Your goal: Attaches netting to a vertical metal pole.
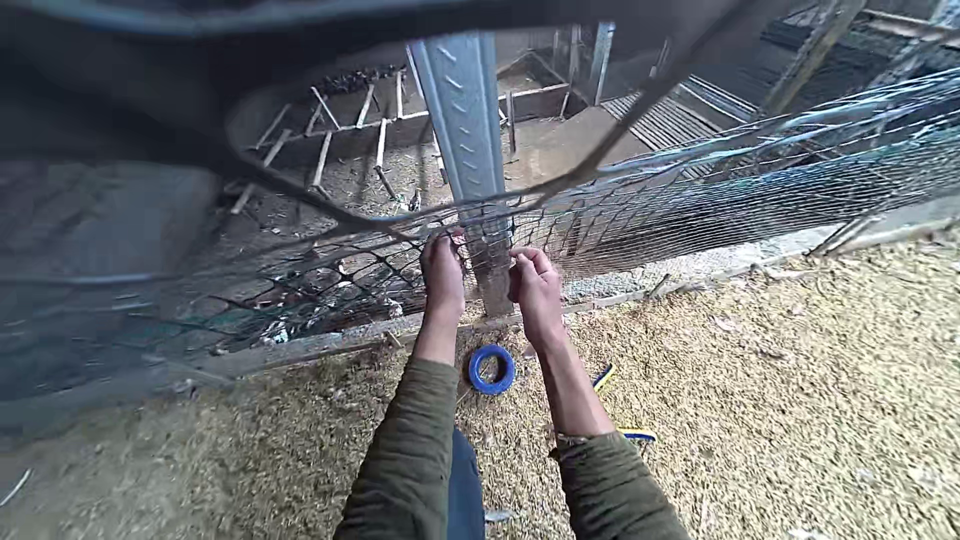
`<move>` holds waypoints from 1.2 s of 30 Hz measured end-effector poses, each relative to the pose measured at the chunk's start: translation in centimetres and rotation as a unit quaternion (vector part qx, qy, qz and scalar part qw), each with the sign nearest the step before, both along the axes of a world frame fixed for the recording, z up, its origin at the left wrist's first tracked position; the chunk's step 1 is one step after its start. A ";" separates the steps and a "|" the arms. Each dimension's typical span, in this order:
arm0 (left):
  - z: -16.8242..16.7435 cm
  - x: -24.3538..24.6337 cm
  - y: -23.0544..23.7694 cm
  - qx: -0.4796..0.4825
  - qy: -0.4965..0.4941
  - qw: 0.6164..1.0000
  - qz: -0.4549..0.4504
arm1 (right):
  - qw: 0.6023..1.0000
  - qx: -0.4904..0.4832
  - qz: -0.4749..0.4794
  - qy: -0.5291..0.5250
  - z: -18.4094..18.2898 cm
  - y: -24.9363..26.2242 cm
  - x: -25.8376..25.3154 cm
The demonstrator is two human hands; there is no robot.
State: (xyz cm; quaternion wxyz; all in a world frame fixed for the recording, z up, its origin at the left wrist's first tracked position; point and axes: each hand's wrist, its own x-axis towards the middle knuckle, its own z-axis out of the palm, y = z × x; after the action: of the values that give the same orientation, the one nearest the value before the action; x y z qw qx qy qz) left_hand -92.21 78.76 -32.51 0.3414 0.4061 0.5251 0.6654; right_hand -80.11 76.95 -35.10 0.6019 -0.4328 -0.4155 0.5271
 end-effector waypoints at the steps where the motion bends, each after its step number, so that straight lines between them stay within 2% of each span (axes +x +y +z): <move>1: 0.1 0.0 -0.1 -0.001 -0.010 1.000 -0.010 | 1.000 0.001 0.012 -0.004 0.1 -0.2 -0.1; 7: 1.8 -1.2 -0.6 -0.089 -0.053 0.992 -0.066 | 0.998 -0.003 0.053 -0.035 0.5 -0.7 -0.9; 11: 2.2 -1.5 -0.8 -0.125 -0.049 0.989 -0.064 | 0.995 -0.005 0.085 -0.050 0.1 -0.8 -1.4; 16: 1.8 -1.1 -0.6 -0.095 -0.046 0.993 -0.048 | 0.993 -0.005 0.078 -0.085 0.5 -0.9 -2.4; 21: 1.8 -0.9 -1.0 -0.077 0.000 0.996 -0.052 | 0.989 0.037 0.086 -0.115 0.3 0.0 -4.2; 24: 1.6 -0.5 -1.3 -0.074 0.021 0.996 -0.034 | 0.987 0.028 0.089 -0.132 0.9 0.4 -4.6; 31: 0.3 1.4 -1.3 -0.020 0.036 0.999 0.028 | 0.990 0.027 0.068 -0.120 1.0 1.2 -4.5; 36: 0.1 2.1 -1.3 -0.011 0.010 0.999 0.048 | 0.986 0.058 0.097 -0.121 1.1 1.8 -4.1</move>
State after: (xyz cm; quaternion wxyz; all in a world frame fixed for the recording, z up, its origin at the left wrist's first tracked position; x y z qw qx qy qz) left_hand -90.10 77.42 -32.42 0.3081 0.3832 0.5552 0.6708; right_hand -84.17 78.78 -33.97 0.5171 -0.4156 -0.5550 0.5019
